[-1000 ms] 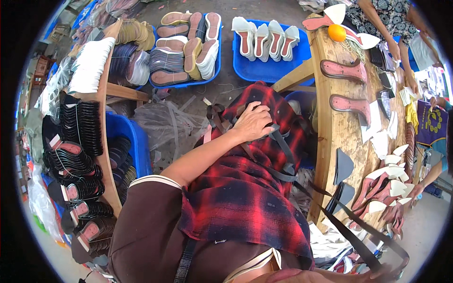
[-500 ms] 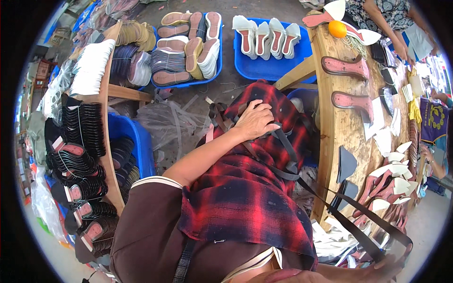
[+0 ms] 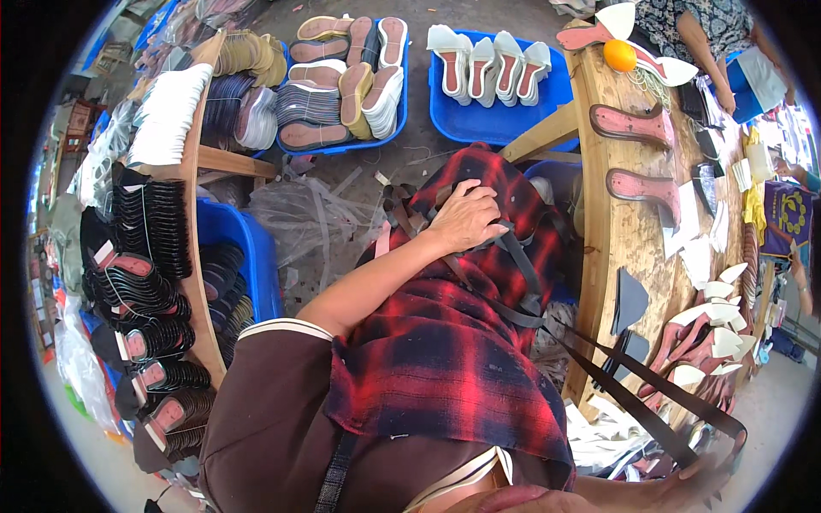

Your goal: The person cuts leather strips using shears, aligns and attaches lining patches onto shoe soles, and presses the materials into place by hand.

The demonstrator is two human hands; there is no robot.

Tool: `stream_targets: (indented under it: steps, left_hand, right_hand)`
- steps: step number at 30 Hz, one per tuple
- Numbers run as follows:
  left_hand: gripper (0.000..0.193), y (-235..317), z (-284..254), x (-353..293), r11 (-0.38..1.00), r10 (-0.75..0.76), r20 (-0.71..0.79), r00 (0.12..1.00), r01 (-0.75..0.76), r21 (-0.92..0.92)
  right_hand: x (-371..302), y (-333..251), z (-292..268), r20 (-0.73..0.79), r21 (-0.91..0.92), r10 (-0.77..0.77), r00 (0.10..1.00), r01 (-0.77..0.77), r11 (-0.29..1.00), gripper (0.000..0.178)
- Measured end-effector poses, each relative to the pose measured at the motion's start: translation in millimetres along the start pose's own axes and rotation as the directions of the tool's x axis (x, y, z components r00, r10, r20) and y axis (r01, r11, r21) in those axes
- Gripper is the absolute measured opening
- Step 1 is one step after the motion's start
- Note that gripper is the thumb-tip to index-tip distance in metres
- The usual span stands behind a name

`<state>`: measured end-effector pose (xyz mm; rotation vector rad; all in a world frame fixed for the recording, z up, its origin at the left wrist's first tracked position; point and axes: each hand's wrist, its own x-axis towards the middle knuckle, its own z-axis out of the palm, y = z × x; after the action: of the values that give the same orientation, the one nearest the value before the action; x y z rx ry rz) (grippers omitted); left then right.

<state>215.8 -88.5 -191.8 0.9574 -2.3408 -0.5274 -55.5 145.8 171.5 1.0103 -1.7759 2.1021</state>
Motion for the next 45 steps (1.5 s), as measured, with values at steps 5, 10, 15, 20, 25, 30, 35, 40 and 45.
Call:
stream_targets:
  steps: [5, 10, 15, 20, 25, 30, 35, 40, 45]
  left_hand:
    - [0.033, 2, -1, 1, 1.0, 0.0, -0.008, 1.0, 0.0, 0.002]
    - [0.036, 2, -1, 1, 1.0, 0.005, -0.026, 1.0, -0.005, 0.0]
    - [0.04, 1, 1, 5, 1.0, 0.021, -0.028, 0.999, -0.021, -0.014]
    - [0.04, -4, -1, 4, 1.0, 0.018, -0.057, 0.998, -0.019, -0.013]
    - [0.036, 1, -8, -3, 0.995, 0.086, -0.193, 0.977, -0.076, 0.058]
    - [0.051, 7, -6, -9, 0.99, 0.082, -0.043, 0.996, -0.087, -0.113]
    - [0.055, 18, -61, -8, 0.894, -0.091, 0.128, 0.988, 0.137, -0.426]
    - [0.048, -5, -117, -45, 0.916, -0.264, 0.035, 0.964, 0.262, -0.305]
    - [0.041, -28, -138, -88, 0.856, -0.478, -0.055, 0.877, 0.45, -0.254]
  right_hand:
    - [2, 3, -2, 0.026, 0.101, 0.05, 0.998, -0.052, 0.994, 0.032]
    - [3, 4, 3, 0.134, 0.092, 0.034, 0.99, -0.047, 0.995, 0.033]
    - [2, 8, 8, 0.158, 0.09, 0.047, 0.986, -0.062, 0.994, 0.033]
    - [-3, 16, 14, 0.217, 0.084, 0.076, 0.973, -0.096, 0.992, 0.034]
    - [4, 61, -13, 0.391, 0.097, -0.099, 0.915, 0.066, 0.993, 0.027]
    - [-16, 84, 66, 0.769, 0.271, -0.476, 0.426, 0.456, 0.848, 0.03]
    - [-27, 151, 86, 0.778, -0.161, 0.539, 0.323, -0.727, 0.668, 0.036]
    - [-54, 114, 146, 0.717, -0.373, 0.632, 0.294, -0.604, 0.704, 0.042]
    - [-88, 151, 197, 0.825, -0.448, 0.56, 0.082, -0.51, 0.735, 0.029]
